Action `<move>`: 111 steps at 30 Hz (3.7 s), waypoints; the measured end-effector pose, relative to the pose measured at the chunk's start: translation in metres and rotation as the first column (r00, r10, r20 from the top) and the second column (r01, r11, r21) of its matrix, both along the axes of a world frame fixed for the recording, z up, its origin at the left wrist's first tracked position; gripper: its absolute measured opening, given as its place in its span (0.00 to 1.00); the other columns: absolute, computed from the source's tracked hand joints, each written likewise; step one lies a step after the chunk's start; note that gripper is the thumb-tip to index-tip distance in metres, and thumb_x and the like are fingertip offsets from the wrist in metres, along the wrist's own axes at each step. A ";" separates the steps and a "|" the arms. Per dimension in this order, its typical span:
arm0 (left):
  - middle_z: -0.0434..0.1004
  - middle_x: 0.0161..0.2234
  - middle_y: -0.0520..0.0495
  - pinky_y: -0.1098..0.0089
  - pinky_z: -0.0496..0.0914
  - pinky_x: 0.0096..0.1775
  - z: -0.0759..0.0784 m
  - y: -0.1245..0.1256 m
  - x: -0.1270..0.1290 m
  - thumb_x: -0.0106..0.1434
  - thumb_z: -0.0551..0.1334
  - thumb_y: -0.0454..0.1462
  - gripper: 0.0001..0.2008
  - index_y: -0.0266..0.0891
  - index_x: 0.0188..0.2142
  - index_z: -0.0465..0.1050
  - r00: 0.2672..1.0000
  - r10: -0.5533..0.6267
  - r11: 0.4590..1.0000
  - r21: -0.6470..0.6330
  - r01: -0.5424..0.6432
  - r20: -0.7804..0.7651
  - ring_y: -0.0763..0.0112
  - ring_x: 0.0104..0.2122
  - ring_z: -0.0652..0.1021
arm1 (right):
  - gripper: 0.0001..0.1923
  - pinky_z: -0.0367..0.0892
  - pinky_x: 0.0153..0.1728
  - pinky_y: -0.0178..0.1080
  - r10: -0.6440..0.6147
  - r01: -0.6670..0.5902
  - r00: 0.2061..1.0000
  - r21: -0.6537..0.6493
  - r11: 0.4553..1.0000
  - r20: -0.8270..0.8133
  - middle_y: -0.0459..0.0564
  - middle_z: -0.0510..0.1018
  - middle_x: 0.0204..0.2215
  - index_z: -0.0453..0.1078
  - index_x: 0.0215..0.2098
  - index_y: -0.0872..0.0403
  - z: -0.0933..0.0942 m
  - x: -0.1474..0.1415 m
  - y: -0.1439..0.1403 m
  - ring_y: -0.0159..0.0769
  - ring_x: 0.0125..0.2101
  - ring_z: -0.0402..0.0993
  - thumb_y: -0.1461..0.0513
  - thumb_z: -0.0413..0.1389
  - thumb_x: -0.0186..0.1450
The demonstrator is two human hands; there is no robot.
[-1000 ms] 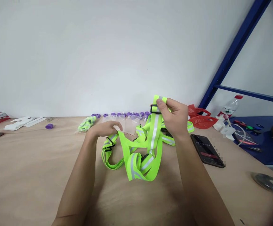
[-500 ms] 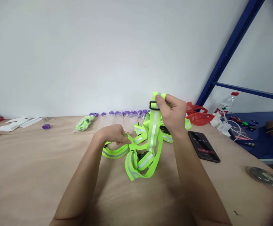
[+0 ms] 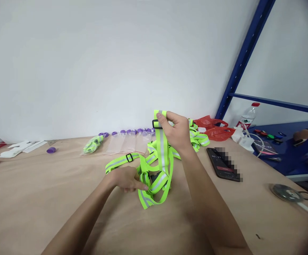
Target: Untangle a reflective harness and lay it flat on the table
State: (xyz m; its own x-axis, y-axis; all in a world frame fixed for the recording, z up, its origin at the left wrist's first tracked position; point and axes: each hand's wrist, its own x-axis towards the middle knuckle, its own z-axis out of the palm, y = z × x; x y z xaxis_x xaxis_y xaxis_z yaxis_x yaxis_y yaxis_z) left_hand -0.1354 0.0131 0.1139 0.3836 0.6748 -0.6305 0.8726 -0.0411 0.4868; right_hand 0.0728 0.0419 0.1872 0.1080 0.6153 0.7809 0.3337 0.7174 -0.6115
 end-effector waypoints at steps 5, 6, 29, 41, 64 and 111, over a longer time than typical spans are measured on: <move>0.69 0.22 0.54 0.70 0.60 0.28 -0.023 -0.023 -0.010 0.56 0.65 0.51 0.16 0.41 0.25 0.71 0.973 0.079 0.954 0.267 -0.136 0.215 0.68 0.25 0.71 | 0.25 0.50 0.27 0.36 -0.005 0.005 0.999 -0.002 1.000 0.051 0.41 0.50 0.21 0.47 0.21 0.51 -0.001 0.002 -0.005 0.31 0.25 0.50 0.51 0.54 0.68; 0.69 0.23 0.54 0.70 0.59 0.28 -0.025 -0.028 -0.013 0.57 0.64 0.50 0.16 0.41 0.26 0.71 0.970 0.099 0.943 0.290 -0.162 0.221 0.67 0.26 0.72 | 0.26 0.49 0.26 0.36 0.008 -0.007 0.999 -0.016 1.000 0.047 0.41 0.50 0.21 0.47 0.21 0.51 -0.002 0.003 -0.006 0.30 0.25 0.50 0.50 0.54 0.68; 0.72 0.22 0.53 0.72 0.63 0.28 0.057 -0.088 0.008 0.57 0.67 0.52 0.20 0.35 0.30 0.79 0.712 -0.066 0.786 0.476 -0.394 0.699 0.70 0.23 0.71 | 0.28 0.54 0.24 0.34 0.211 -0.178 0.977 -0.447 0.877 0.026 0.39 0.57 0.12 0.57 0.15 0.50 0.005 0.045 -0.061 0.30 0.20 0.58 0.44 0.64 0.58; 0.78 0.27 0.48 0.71 0.70 0.30 0.113 -0.080 0.029 0.59 0.68 0.45 0.14 0.34 0.33 0.77 0.529 -0.063 0.908 0.269 -0.321 0.846 0.71 0.25 0.76 | 0.24 0.71 0.30 0.34 0.525 -0.578 0.811 -0.499 0.646 -0.260 0.42 0.77 0.30 0.71 0.40 0.51 0.000 0.013 -0.098 0.31 0.28 0.73 0.49 0.70 0.51; 0.76 0.29 0.49 0.73 0.71 0.27 0.191 -0.126 -0.005 0.61 0.65 0.31 0.15 0.34 0.49 0.74 0.201 -0.230 0.906 0.285 -0.313 0.952 0.75 0.24 0.75 | 0.26 0.59 0.19 0.35 0.164 0.003 0.976 -0.756 0.654 0.145 0.41 0.63 0.11 0.61 0.18 0.51 -0.040 0.034 -0.092 0.30 0.15 0.61 0.44 0.65 0.57; 0.76 0.49 0.46 0.71 0.78 0.36 0.201 -0.136 0.036 0.65 0.56 0.29 0.19 0.41 0.55 0.70 0.166 -0.293 0.714 0.330 -0.617 0.942 0.62 0.42 0.84 | 0.22 0.73 0.44 0.50 0.196 -0.143 0.978 -0.442 0.886 0.077 0.56 0.82 0.45 0.76 0.49 0.50 -0.095 -0.025 -0.187 0.50 0.43 0.78 0.49 0.63 0.60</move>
State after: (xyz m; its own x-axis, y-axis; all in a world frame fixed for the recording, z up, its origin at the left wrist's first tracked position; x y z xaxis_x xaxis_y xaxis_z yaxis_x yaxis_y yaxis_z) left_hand -0.0994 -0.1233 0.3153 0.1320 0.7706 0.6235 -0.2046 -0.5943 0.7778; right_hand 0.0476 -0.1448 0.0926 -0.1033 0.8946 0.4347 0.3180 0.4438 -0.8378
